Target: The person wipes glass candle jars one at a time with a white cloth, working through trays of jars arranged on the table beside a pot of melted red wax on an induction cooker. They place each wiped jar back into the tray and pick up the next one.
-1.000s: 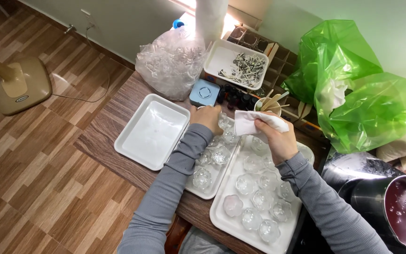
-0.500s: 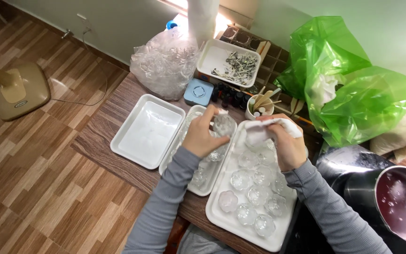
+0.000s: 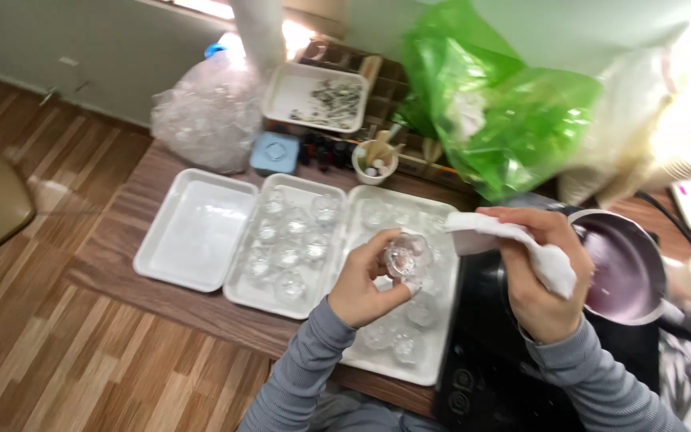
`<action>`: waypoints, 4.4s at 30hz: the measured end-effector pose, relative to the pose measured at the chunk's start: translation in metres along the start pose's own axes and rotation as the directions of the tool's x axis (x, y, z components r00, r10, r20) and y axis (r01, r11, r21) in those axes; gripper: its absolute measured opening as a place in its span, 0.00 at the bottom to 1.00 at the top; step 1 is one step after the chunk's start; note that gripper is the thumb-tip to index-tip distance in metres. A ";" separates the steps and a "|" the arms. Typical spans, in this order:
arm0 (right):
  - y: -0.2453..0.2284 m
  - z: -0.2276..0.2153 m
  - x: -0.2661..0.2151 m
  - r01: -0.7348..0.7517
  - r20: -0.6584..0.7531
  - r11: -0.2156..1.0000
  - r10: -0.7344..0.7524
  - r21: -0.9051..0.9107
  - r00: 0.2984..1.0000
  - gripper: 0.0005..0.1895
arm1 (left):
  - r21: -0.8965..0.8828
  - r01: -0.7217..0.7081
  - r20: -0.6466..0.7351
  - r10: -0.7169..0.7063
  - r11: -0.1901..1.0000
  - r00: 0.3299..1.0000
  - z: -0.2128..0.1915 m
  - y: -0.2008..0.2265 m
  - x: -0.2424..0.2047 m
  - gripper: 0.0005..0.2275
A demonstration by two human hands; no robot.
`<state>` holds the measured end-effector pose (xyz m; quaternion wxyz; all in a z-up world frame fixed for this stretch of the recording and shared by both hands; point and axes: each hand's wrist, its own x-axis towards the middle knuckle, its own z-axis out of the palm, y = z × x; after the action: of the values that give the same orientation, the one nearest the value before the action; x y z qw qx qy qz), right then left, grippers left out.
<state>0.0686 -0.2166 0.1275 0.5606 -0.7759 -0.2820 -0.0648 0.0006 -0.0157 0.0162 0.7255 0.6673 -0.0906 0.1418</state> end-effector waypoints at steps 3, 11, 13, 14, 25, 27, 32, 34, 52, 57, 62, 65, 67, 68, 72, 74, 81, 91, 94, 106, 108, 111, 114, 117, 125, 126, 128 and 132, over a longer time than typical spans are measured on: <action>-0.001 -0.029 -0.012 0.237 -0.047 0.937 -0.258 -0.256 0.965 0.10 | 0.032 0.127 0.127 -0.130 0.991 0.983 0.031 0.012 0.011 0.24; 0.023 -0.095 -0.034 0.770 0.339 0.422 -0.720 -0.478 0.605 0.17 | 0.129 -0.096 0.367 0.043 0.987 0.929 0.092 0.031 0.049 0.17; 0.027 -0.107 -0.032 0.810 0.407 0.369 -0.723 -0.456 0.558 0.19 | 0.185 -0.160 0.390 0.077 0.970 0.917 0.104 0.034 0.061 0.16; 0.031 -0.112 -0.031 0.801 0.437 0.392 -0.685 -0.452 0.582 0.18 | 0.266 -0.186 0.401 0.067 0.946 0.914 0.108 0.035 0.068 0.15; 0.071 -0.151 -0.020 0.644 0.490 0.446 -0.419 -0.622 0.764 0.16 | 0.649 -0.319 0.466 -0.029 0.691 0.885 0.154 0.058 0.130 0.10; 0.069 -0.155 -0.020 0.588 0.439 0.479 -0.394 -0.652 0.808 0.19 | 0.704 -0.370 0.482 -0.024 0.606 0.876 0.161 0.057 0.137 0.09; 0.079 -0.161 -0.021 0.583 0.398 0.500 -0.433 -0.640 0.809 0.15 | 0.726 -0.455 0.521 0.018 0.515 0.853 0.177 0.050 0.150 0.08; 0.084 -0.163 -0.023 0.595 0.405 0.465 -0.450 -0.655 0.796 0.14 | 0.731 -0.474 0.530 0.030 0.492 0.848 0.182 0.045 0.153 0.08; 0.102 -0.162 -0.030 0.288 0.129 0.777 -0.261 -0.560 0.957 0.23 | 0.710 -0.589 0.564 0.190 0.387 0.804 0.205 0.012 0.173 0.08; 0.105 -0.167 -0.029 0.237 0.146 0.767 -0.187 -0.596 0.971 0.24 | 0.691 -0.594 0.560 0.215 0.412 0.800 0.208 0.009 0.175 0.08; 0.099 -0.176 -0.023 0.295 0.196 0.771 -0.222 -0.565 0.955 0.27 | 0.698 -0.566 0.540 0.195 0.440 0.818 0.211 0.003 0.177 0.06; 0.099 -0.181 -0.023 0.256 0.201 0.787 -0.170 -0.561 0.965 0.26 | 0.700 -0.564 0.541 0.190 0.439 0.819 0.211 -0.002 0.177 0.06; 0.099 -0.184 -0.022 0.211 0.188 0.792 -0.124 -0.573 0.974 0.25 | 0.697 -0.570 0.545 0.195 0.435 0.815 0.212 -0.004 0.179 0.06; 0.097 -0.186 -0.022 0.230 0.203 0.795 -0.137 -0.562 0.970 0.23 | 0.703 -0.583 0.558 0.193 0.408 0.807 0.212 -0.005 0.180 0.07; 0.097 -0.191 -0.022 0.204 0.223 0.784 -0.086 -0.586 0.971 0.16 | 0.725 -0.630 0.588 0.226 0.278 0.777 0.212 -0.012 0.185 0.10; 0.100 -0.193 -0.024 0.230 0.248 0.801 -0.105 -0.553 0.963 0.17 | 0.736 -0.634 0.583 0.253 0.239 0.772 0.211 -0.013 0.189 0.09; 0.098 -0.197 -0.019 -0.326 -0.038 0.917 0.326 -0.231 0.945 0.14 | 0.768 -0.602 0.538 0.292 0.216 0.791 0.200 -0.008 0.188 0.10; 0.109 -0.206 -0.014 -0.314 0.048 0.934 0.326 -0.171 0.944 0.12 | 0.791 -0.480 0.442 0.189 0.379 0.877 0.192 -0.005 0.177 0.11; 0.101 -0.200 -0.013 -0.360 0.095 0.931 0.364 -0.049 0.927 0.11 | 0.787 -0.469 0.436 0.175 0.402 0.883 0.191 -0.008 0.175 0.11; 0.107 -0.187 -0.011 -0.086 0.019 0.835 0.115 -0.544 0.993 0.20 | 0.785 -0.459 0.431 0.165 0.417 0.887 0.189 -0.011 0.171 0.14; 0.101 -0.187 -0.010 -0.087 0.037 0.847 0.125 -0.524 0.992 0.14 | 0.778 -0.439 0.428 0.133 0.449 0.894 0.189 -0.012 0.171 0.15; 0.090 -0.191 -0.009 -0.120 0.043 0.905 0.150 -0.409 0.988 0.08 | 0.753 -0.379 0.427 0.039 0.537 0.904 0.189 -0.009 0.174 0.19; 0.075 -0.194 -0.009 -0.077 -0.014 0.938 0.076 -0.337 0.997 0.10 | 0.645 -0.272 0.437 -0.053 0.714 0.898 0.188 -0.011 0.177 0.22; 0.054 -0.190 -0.010 0.038 -0.101 0.954 -0.072 -0.299 0.992 0.14 | 0.479 -0.211 0.463 -0.042 0.852 0.885 0.188 -0.019 0.179 0.27; 0.045 -0.172 -0.006 0.275 0.041 0.819 -0.296 -0.504 0.954 0.13 | 0.309 -0.260 0.505 0.074 0.915 0.860 0.190 -0.022 0.172 0.26; 0.048 -0.170 -0.007 0.264 0.050 0.814 -0.279 -0.517 0.959 0.14 | 0.280 -0.282 0.501 0.111 0.918 0.858 0.189 -0.021 0.171 0.24; 0.050 -0.167 -0.005 0.252 0.034 0.781 -0.284 -0.571 0.958 0.12 | 0.306 -0.302 0.491 0.122 0.903 0.863 0.188 -0.016 0.171 0.23; 0.060 -0.160 -0.004 0.149 -0.027 0.830 -0.193 -0.537 0.981 0.09 | 0.397 -0.359 0.455 0.158 0.845 0.876 0.194 -0.014 0.168 0.18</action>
<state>0.1306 -0.3757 0.1343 0.3262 -0.8692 -0.2986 -0.2212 0.1753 -0.1953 0.0748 0.4804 0.8185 -0.2927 0.1167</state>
